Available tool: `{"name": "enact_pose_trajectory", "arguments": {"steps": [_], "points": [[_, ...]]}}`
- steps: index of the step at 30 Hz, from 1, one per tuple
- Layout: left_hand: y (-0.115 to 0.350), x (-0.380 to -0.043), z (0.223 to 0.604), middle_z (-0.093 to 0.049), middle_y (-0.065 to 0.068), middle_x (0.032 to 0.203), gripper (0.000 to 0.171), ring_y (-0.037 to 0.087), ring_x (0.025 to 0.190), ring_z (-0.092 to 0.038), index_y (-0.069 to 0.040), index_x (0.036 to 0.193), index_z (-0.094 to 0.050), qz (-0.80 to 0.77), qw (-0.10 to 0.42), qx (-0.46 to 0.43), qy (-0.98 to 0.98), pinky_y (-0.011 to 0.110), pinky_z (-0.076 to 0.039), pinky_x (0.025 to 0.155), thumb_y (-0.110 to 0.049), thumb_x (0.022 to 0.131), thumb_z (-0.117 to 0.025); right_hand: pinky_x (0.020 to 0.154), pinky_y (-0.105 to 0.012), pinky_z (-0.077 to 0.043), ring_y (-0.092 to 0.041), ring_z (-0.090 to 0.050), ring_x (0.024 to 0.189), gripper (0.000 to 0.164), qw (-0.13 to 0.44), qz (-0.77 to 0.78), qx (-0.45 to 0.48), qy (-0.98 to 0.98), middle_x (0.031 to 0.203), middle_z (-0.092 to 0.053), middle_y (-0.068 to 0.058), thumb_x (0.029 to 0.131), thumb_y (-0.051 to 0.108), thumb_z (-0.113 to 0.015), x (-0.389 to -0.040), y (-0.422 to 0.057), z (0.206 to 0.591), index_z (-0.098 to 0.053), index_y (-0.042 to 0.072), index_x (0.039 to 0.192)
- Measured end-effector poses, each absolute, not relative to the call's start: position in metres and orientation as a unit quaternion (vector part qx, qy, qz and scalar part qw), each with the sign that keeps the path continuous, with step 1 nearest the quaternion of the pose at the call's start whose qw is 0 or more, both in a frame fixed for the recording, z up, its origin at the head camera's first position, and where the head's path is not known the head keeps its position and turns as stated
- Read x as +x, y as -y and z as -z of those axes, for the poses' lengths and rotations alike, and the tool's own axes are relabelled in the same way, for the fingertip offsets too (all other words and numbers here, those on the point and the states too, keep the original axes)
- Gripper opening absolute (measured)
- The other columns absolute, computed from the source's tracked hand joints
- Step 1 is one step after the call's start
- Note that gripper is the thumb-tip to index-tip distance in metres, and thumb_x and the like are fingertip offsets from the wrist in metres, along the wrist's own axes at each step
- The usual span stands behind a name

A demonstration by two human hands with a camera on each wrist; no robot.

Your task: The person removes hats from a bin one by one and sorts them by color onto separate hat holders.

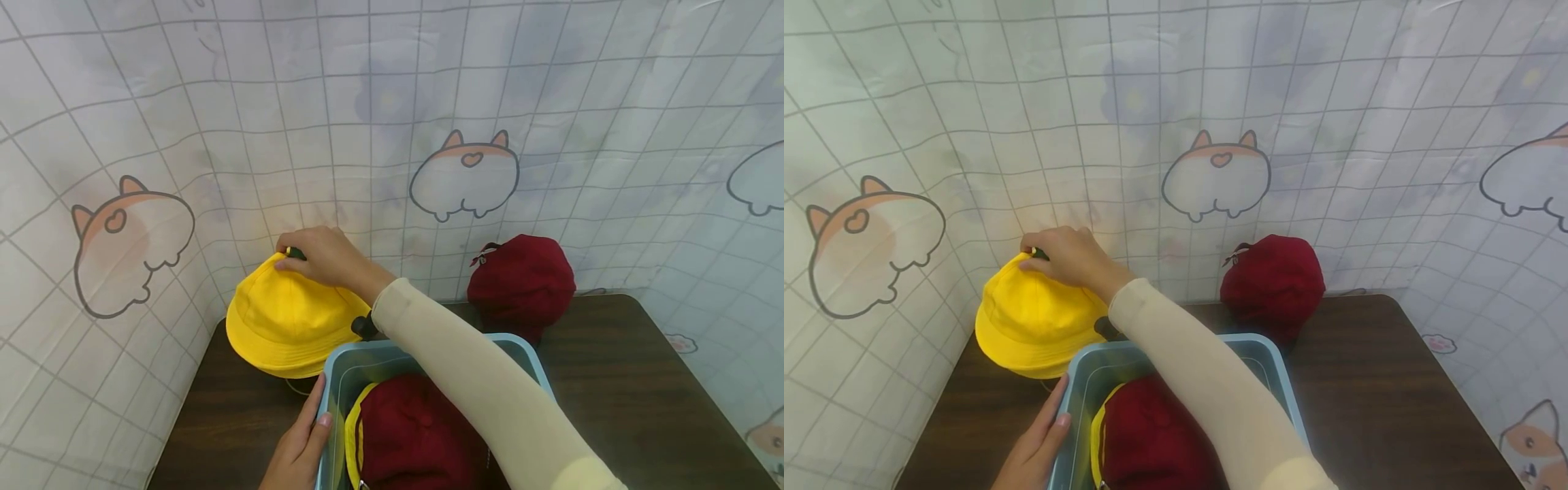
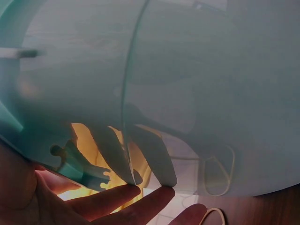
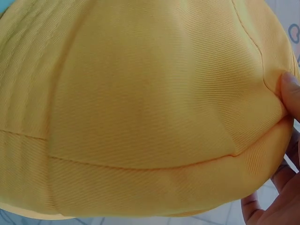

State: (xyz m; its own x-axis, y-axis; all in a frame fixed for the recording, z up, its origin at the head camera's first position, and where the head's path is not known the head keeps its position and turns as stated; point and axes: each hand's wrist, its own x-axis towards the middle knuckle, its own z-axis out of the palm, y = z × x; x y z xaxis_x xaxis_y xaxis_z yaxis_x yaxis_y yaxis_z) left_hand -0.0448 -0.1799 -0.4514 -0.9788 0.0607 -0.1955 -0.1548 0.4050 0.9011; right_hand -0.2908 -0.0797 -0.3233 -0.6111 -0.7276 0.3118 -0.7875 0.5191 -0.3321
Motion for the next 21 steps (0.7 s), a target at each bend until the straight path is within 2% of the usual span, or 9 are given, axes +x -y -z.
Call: {"name": "enact_pose_trajectory", "arguments": {"steps": [2,9,15,18,21], "points": [[0.180,-0.045,0.452,-0.032,0.005,0.167,0.058,0.025,0.137,-0.045,-0.040,0.161,-0.024,-0.549,0.101,-0.028,-0.829,0.058,-0.038,0.113,-0.048,0.108,-0.045,0.088,-0.034,-0.043,-0.007,-0.059,0.092,0.022,0.065,-0.222,0.437,0.869,0.107,-0.071,0.016,0.102,0.045,-0.060,-0.290,0.080,0.325,-0.069,0.028,0.113],[0.180,-0.044,0.452,-0.031,0.005,0.167,0.057,0.026,0.139,-0.044,-0.041,0.161,-0.025,-0.549,0.098,-0.029,-0.829,0.058,-0.036,0.114,-0.047,0.108,-0.045,0.090,-0.035,-0.045,-0.008,-0.060,0.097,0.023,0.058,-0.209,0.435,0.874,0.111,-0.071,0.016,0.102,0.047,-0.059,-0.288,0.080,0.328,-0.069,0.030,0.115],[0.182,-0.046,0.454,-0.034,0.005,0.166,0.057,0.026,0.138,-0.045,-0.041,0.161,-0.025,-0.538,0.095,-0.024,-0.837,0.058,-0.037,0.113,-0.045,0.108,-0.046,0.094,-0.034,-0.045,-0.009,-0.059,0.101,0.039,0.022,-0.224,0.398,0.889,0.117,-0.070,0.012,0.100,0.056,-0.058,-0.287,0.077,0.324,-0.063,0.032,0.129],[0.185,-0.048,0.453,-0.037,0.004,0.164,0.056,0.024,0.136,-0.047,-0.040,0.161,-0.027,-0.520,0.089,-0.017,-0.849,0.055,-0.039,0.112,-0.046,0.108,-0.046,0.087,-0.029,-0.048,-0.011,-0.059,0.096,0.045,0.003,-0.262,0.387,0.884,0.113,-0.069,0.008,0.100,0.056,-0.058,-0.289,0.072,0.320,-0.060,0.030,0.136],[0.190,-0.048,0.450,-0.042,0.000,0.161,0.053,0.020,0.137,-0.049,-0.035,0.160,-0.032,-0.499,0.061,-0.005,-0.864,0.047,-0.043,0.111,-0.043,0.109,-0.044,0.081,-0.025,-0.050,-0.012,-0.059,0.094,0.045,-0.002,-0.320,0.364,0.875,0.112,-0.070,0.005,0.102,0.053,-0.056,-0.293,0.064,0.320,-0.059,0.027,0.138]]}}
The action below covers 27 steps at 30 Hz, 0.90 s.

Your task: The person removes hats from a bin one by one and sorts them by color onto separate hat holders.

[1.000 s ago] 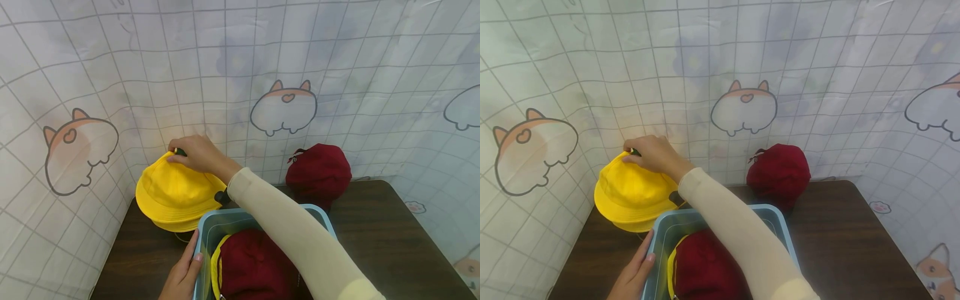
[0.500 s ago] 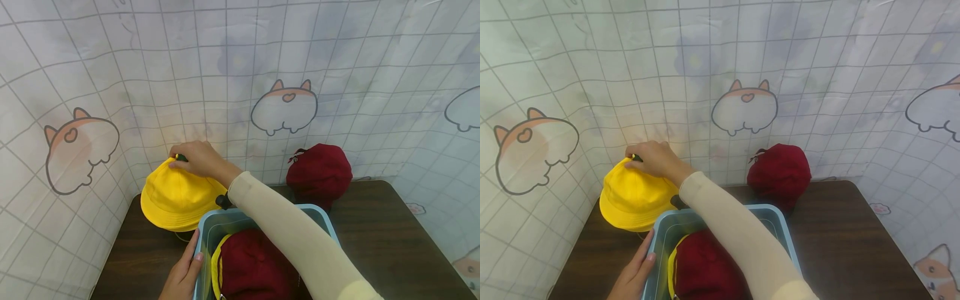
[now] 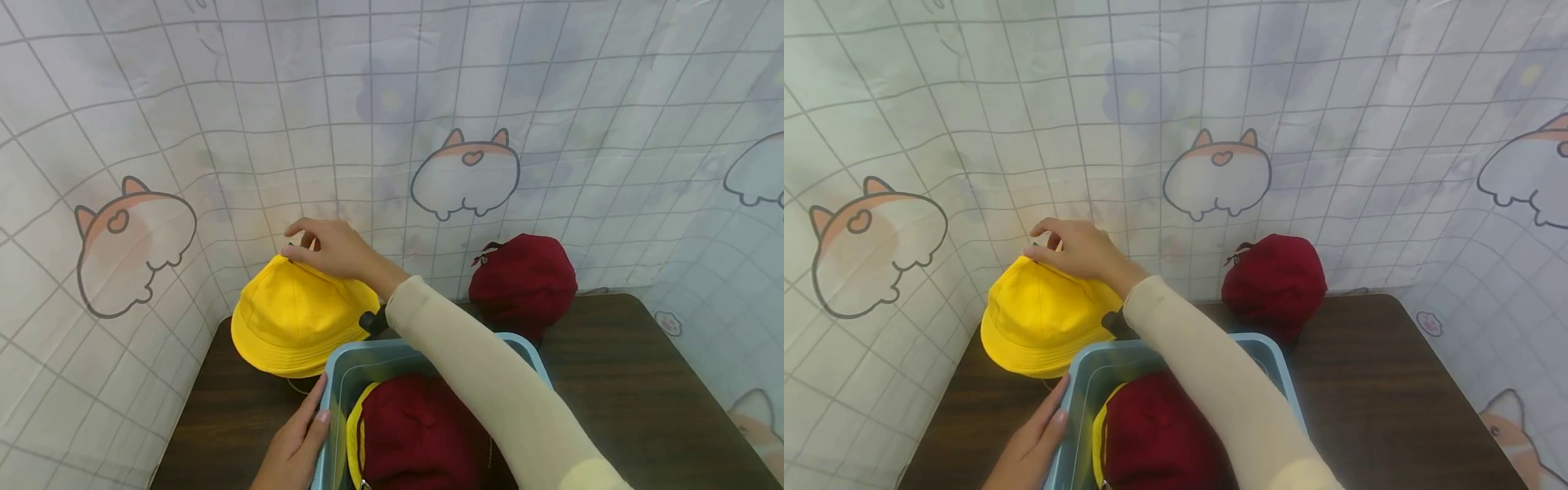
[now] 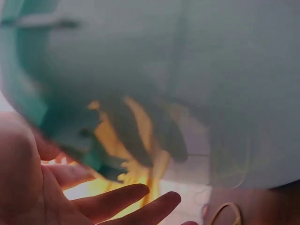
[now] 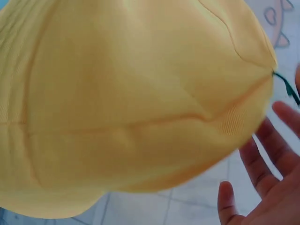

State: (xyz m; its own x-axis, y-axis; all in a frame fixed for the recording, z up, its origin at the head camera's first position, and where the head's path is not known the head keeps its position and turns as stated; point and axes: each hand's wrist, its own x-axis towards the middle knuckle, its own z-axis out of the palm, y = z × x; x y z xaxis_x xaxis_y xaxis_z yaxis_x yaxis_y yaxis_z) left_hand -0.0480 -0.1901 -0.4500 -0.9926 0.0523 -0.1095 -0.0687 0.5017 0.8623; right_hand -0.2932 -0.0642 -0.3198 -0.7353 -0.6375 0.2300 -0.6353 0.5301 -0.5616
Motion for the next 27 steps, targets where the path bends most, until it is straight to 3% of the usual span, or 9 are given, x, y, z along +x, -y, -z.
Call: {"name": "enact_pose_trajectory", "arguments": {"steps": [3,7,14,20,21,23,27], "points": [[0.198,-0.048,0.442,-0.052,0.002,0.154,0.049,0.017,0.128,-0.059,-0.029,0.159,-0.037,-0.480,0.019,0.001,-0.877,0.038,-0.049,0.105,-0.038,0.111,-0.041,0.081,-0.025,-0.052,-0.012,-0.060,0.099,0.043,0.001,0.380,-0.317,-0.869,0.115,-0.069,0.004,0.103,0.053,-0.054,-0.299,0.054,0.323,-0.061,0.026,0.136],[0.216,-0.052,0.424,-0.059,0.004,0.145,0.048,0.016,0.113,-0.068,-0.024,0.159,-0.037,-0.446,-0.023,-0.013,-0.895,0.036,-0.054,0.093,-0.037,0.113,-0.035,0.084,-0.030,-0.055,-0.013,-0.064,0.099,0.045,0.007,0.442,-0.245,-0.863,0.117,-0.068,0.001,0.104,0.055,-0.051,-0.308,0.039,0.333,-0.061,0.024,0.134],[0.255,-0.072,0.402,-0.059,0.011,0.142,0.056,0.027,0.117,-0.066,-0.015,0.158,-0.036,-0.415,-0.058,-0.078,-0.904,0.030,-0.056,0.084,-0.046,0.112,-0.030,0.082,-0.034,-0.056,-0.023,-0.070,0.092,0.043,0.065,0.559,-0.114,-0.819,0.115,-0.072,-0.009,0.103,0.054,-0.054,-0.318,0.016,0.351,-0.062,0.020,0.127],[0.279,-0.093,0.400,-0.061,0.016,0.137,0.057,-0.006,0.098,-0.062,-0.011,0.156,-0.039,-0.428,-0.082,-0.120,-0.892,0.017,-0.052,0.077,-0.047,0.111,-0.032,0.072,-0.028,-0.052,-0.022,-0.066,0.088,0.049,0.143,0.572,-0.018,-0.807,0.120,-0.069,-0.011,0.103,0.052,-0.054,-0.318,0.004,0.359,-0.061,0.012,0.131],[0.282,-0.096,0.401,-0.060,0.016,0.137,0.058,-0.007,0.097,-0.061,-0.012,0.156,-0.039,-0.430,-0.082,-0.128,-0.890,0.017,-0.052,0.077,-0.047,0.111,-0.031,0.072,-0.028,-0.051,-0.021,-0.065,0.087,0.051,0.163,0.565,-0.003,-0.809,0.123,-0.069,-0.012,0.103,0.052,-0.054,-0.318,0.002,0.360,-0.061,0.011,0.132],[0.288,-0.102,0.404,-0.060,0.016,0.138,0.060,0.001,0.101,-0.065,-0.012,0.156,-0.038,-0.435,-0.077,-0.145,-0.886,0.017,-0.052,0.077,-0.049,0.110,-0.029,0.072,-0.028,-0.051,-0.019,-0.064,0.084,0.050,0.201,0.549,0.024,-0.811,0.126,-0.068,-0.012,0.103,0.051,-0.055,-0.317,0.000,0.363,-0.063,0.010,0.131],[0.295,-0.114,0.412,-0.057,0.018,0.140,0.064,0.031,0.119,-0.064,-0.010,0.157,-0.036,-0.444,-0.056,-0.171,-0.878,0.023,-0.055,0.080,-0.052,0.110,-0.026,0.078,-0.029,-0.053,-0.017,-0.061,0.078,0.049,0.264,0.524,0.056,-0.808,0.127,-0.067,-0.012,0.103,0.051,-0.055,-0.315,-0.004,0.370,-0.064,0.009,0.127]]}}
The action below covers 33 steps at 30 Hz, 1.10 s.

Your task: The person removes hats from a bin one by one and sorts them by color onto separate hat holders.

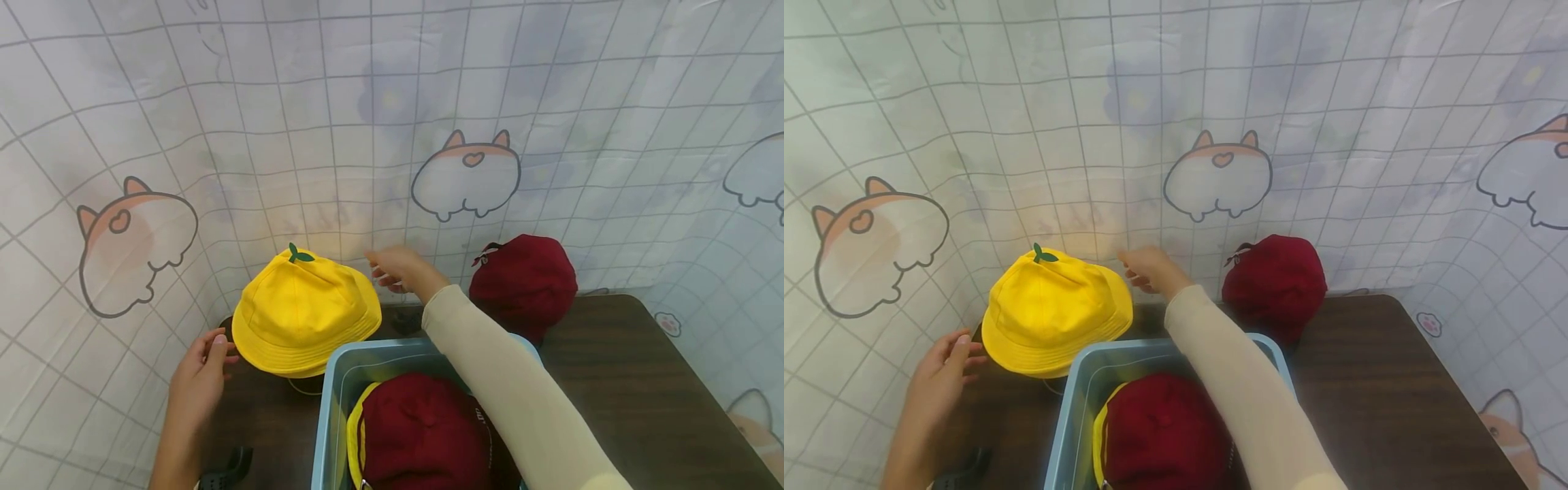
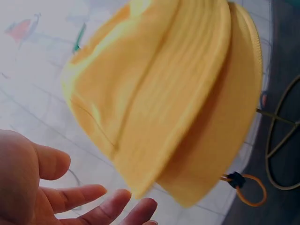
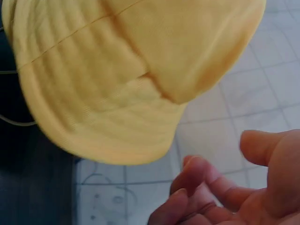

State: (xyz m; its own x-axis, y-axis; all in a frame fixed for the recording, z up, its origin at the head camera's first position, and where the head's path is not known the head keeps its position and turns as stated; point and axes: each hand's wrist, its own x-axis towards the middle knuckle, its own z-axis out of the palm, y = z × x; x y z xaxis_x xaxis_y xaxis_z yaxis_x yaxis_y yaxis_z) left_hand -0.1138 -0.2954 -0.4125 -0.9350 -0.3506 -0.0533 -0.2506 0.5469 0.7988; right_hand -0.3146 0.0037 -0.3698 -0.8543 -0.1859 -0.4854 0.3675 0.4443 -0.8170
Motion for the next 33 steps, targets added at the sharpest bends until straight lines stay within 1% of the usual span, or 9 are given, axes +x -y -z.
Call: {"name": "enact_pose_trajectory", "arguments": {"steps": [3,7,10,13,15,19,22,29,33], "points": [[0.300,-0.122,0.420,-0.054,0.019,0.141,0.065,0.032,0.117,-0.064,-0.007,0.157,-0.034,0.462,0.042,0.180,0.868,0.023,-0.055,0.079,-0.051,0.110,-0.026,0.078,-0.028,-0.052,-0.016,-0.060,0.077,0.052,0.299,0.522,0.066,-0.796,0.124,-0.067,-0.011,0.103,0.049,-0.055,-0.314,-0.008,0.377,-0.062,0.007,0.132],[0.304,-0.130,0.429,-0.053,0.018,0.139,0.064,0.021,0.104,-0.064,-0.005,0.155,-0.035,0.489,0.031,0.197,0.849,0.024,-0.056,0.076,-0.050,0.110,-0.029,0.067,-0.024,-0.047,-0.014,-0.056,0.071,0.047,0.337,0.518,0.063,-0.783,0.110,-0.069,-0.009,0.104,0.042,-0.056,-0.314,-0.012,0.385,-0.060,0.005,0.133],[0.306,-0.134,0.434,-0.055,0.016,0.133,0.062,0.013,0.095,-0.063,-0.005,0.154,-0.036,0.505,0.027,0.210,0.837,0.027,-0.057,0.077,-0.048,0.110,-0.033,0.060,-0.022,-0.046,-0.012,-0.054,0.064,0.034,0.359,0.512,0.054,-0.778,0.097,-0.069,-0.006,0.103,0.033,-0.060,-0.313,-0.013,0.390,-0.065,0.005,0.122],[0.308,-0.138,0.438,-0.060,0.012,0.124,0.060,0.009,0.088,-0.064,-0.005,0.154,-0.035,0.519,0.025,0.214,0.827,0.026,-0.058,0.077,-0.045,0.110,-0.038,0.059,-0.021,-0.045,-0.010,-0.052,0.060,0.022,0.378,0.503,0.038,-0.776,0.084,-0.064,-0.003,0.103,0.025,-0.061,-0.313,-0.014,0.393,-0.069,0.005,0.106],[0.310,-0.140,0.440,-0.064,0.007,0.116,0.059,0.008,0.085,-0.066,-0.004,0.155,-0.033,0.526,0.025,0.212,0.823,0.025,-0.058,0.075,-0.041,0.110,-0.042,0.058,-0.021,-0.045,-0.011,-0.051,0.059,0.020,0.382,0.494,0.026,-0.780,0.076,-0.060,-0.002,0.103,0.021,-0.060,-0.313,-0.014,0.396,-0.069,0.005,0.095],[0.312,-0.144,0.444,-0.067,-0.005,0.099,0.056,0.008,0.080,-0.067,-0.002,0.154,-0.032,0.539,0.041,0.212,0.814,0.022,-0.058,0.072,-0.029,0.108,-0.050,0.056,-0.023,-0.044,-0.012,-0.048,0.056,0.023,0.378,0.468,-0.004,-0.799,0.063,-0.054,0.000,0.100,0.013,-0.059,-0.314,-0.013,0.401,-0.066,0.005,0.080],[0.311,-0.145,0.446,-0.067,-0.007,0.095,0.052,0.010,0.078,-0.068,-0.001,0.150,-0.034,0.544,0.056,0.216,0.809,0.022,-0.058,0.071,-0.022,0.107,-0.054,0.054,-0.024,-0.045,-0.012,-0.048,0.055,0.025,0.364,0.450,-0.015,-0.815,0.061,-0.054,0.001,0.099,0.012,-0.060,-0.312,-0.012,0.401,-0.066,0.006,0.076],[0.309,-0.148,0.452,-0.067,0.005,0.095,0.036,0.016,0.075,-0.067,0.001,0.133,-0.038,0.529,0.086,0.217,0.816,0.022,-0.057,0.068,-0.017,0.106,-0.055,0.052,-0.026,-0.043,-0.014,-0.047,0.053,0.031,0.326,0.390,-0.046,-0.860,0.059,-0.051,0.001,0.098,0.012,-0.061,-0.304,-0.006,0.399,-0.063,0.008,0.067],[0.309,-0.149,0.456,-0.065,0.010,0.096,0.029,0.017,0.075,-0.064,0.001,0.127,-0.038,0.520,0.084,0.212,0.823,0.021,-0.055,0.066,-0.012,0.106,-0.054,0.049,-0.026,-0.039,-0.014,-0.043,0.050,0.036,0.298,0.318,-0.064,-0.898,0.058,-0.047,0.000,0.097,0.009,-0.061,-0.300,-0.001,0.396,-0.058,0.010,0.060]]}}
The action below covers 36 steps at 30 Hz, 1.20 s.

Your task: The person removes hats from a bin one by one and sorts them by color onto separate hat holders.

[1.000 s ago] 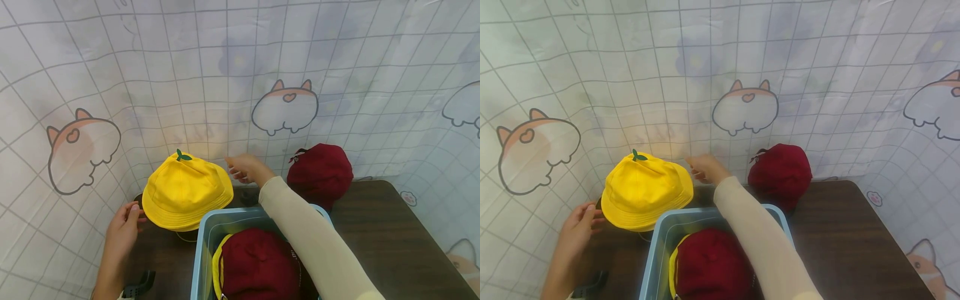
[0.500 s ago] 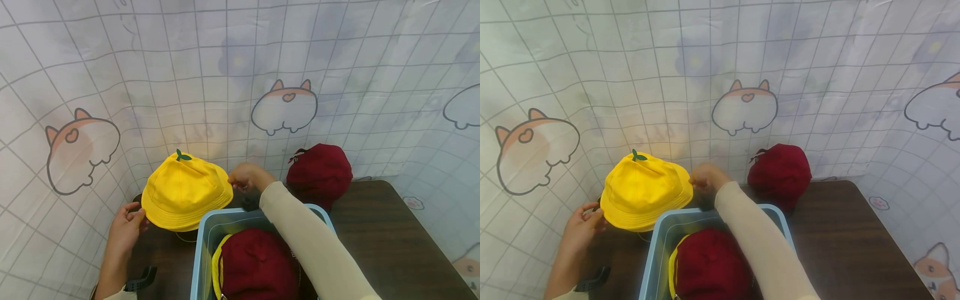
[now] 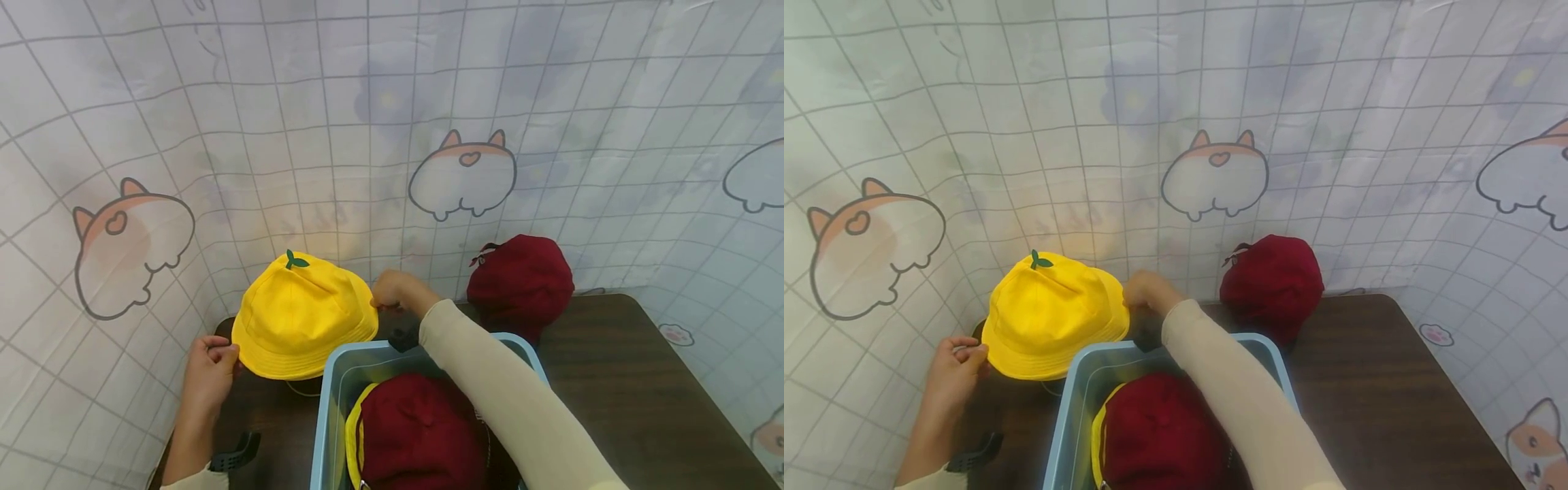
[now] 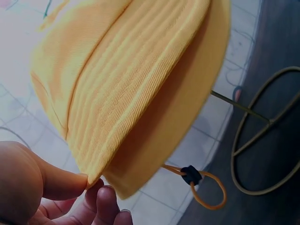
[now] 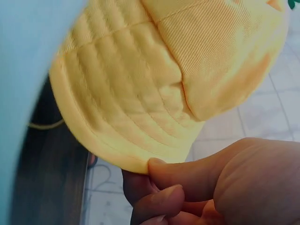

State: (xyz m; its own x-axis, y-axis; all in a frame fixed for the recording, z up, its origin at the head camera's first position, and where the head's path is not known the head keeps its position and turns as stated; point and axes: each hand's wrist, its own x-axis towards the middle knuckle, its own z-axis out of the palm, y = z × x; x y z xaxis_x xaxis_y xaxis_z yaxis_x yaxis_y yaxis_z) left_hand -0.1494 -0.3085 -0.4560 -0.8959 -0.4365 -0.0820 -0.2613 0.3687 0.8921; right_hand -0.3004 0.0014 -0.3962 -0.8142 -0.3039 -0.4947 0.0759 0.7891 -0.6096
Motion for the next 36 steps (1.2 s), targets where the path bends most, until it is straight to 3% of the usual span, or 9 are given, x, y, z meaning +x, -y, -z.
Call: {"name": "enact_pose_trajectory", "arguments": {"steps": [8,19,27,32,34,36], "points": [[0.308,-0.155,0.464,-0.061,0.016,0.102,0.028,0.013,0.072,-0.059,0.006,0.127,-0.037,0.517,0.067,0.184,0.833,0.026,-0.055,0.067,-0.007,0.106,-0.050,0.046,-0.025,-0.033,-0.013,-0.035,0.045,0.039,0.305,0.226,-0.071,-0.922,0.053,-0.041,0.002,0.098,0.010,-0.056,-0.302,0.007,0.389,-0.053,0.012,0.059],[0.310,-0.166,0.483,-0.054,0.018,0.098,0.020,0.021,0.076,-0.058,0.005,0.118,-0.040,0.493,0.074,0.171,0.850,0.025,-0.050,0.062,-0.004,0.105,-0.051,0.044,-0.021,-0.028,-0.009,-0.029,0.042,0.020,0.328,0.176,-0.095,-0.923,0.052,-0.037,0.003,0.098,0.007,-0.056,-0.301,0.008,0.387,-0.072,-0.001,0.089],[0.311,-0.168,0.483,-0.057,0.018,0.100,0.024,0.020,0.078,-0.057,0.006,0.122,-0.039,0.499,0.047,0.160,0.850,0.026,-0.050,0.064,-0.007,0.106,-0.050,0.046,-0.023,-0.031,-0.010,-0.032,0.045,0.036,0.323,0.175,-0.114,-0.923,0.053,-0.038,0.004,0.102,0.013,-0.055,-0.303,0.002,0.384,-0.060,0.009,0.066],[0.323,-0.170,0.478,-0.061,0.015,0.108,0.035,0.015,0.082,-0.059,0.005,0.133,-0.034,0.507,-0.014,0.150,0.848,0.027,-0.052,0.073,-0.014,0.108,-0.049,0.052,-0.025,-0.041,-0.013,-0.045,0.054,0.034,0.322,0.182,-0.143,-0.918,0.062,-0.051,0.002,0.101,0.022,-0.063,-0.303,-0.009,0.380,-0.064,0.012,0.068],[0.329,-0.172,0.473,-0.060,0.018,0.114,0.040,0.014,0.085,-0.061,0.006,0.138,-0.033,0.498,-0.032,0.147,0.854,0.028,-0.052,0.075,-0.019,0.109,-0.047,0.057,-0.027,-0.047,-0.016,-0.051,0.060,0.029,0.331,0.166,-0.170,-0.913,0.072,-0.060,0.001,0.100,0.027,-0.066,-0.301,-0.015,0.377,-0.070,0.013,0.075],[0.333,-0.174,0.465,-0.057,0.023,0.122,0.045,0.021,0.093,-0.065,0.006,0.143,-0.032,0.484,-0.042,0.139,0.863,0.033,-0.054,0.078,-0.024,0.110,-0.042,0.065,-0.030,-0.052,-0.018,-0.058,0.071,0.022,0.354,0.175,-0.182,-0.900,0.085,-0.068,-0.001,0.099,0.029,-0.068,-0.297,-0.021,0.376,-0.075,0.013,0.087]]}}
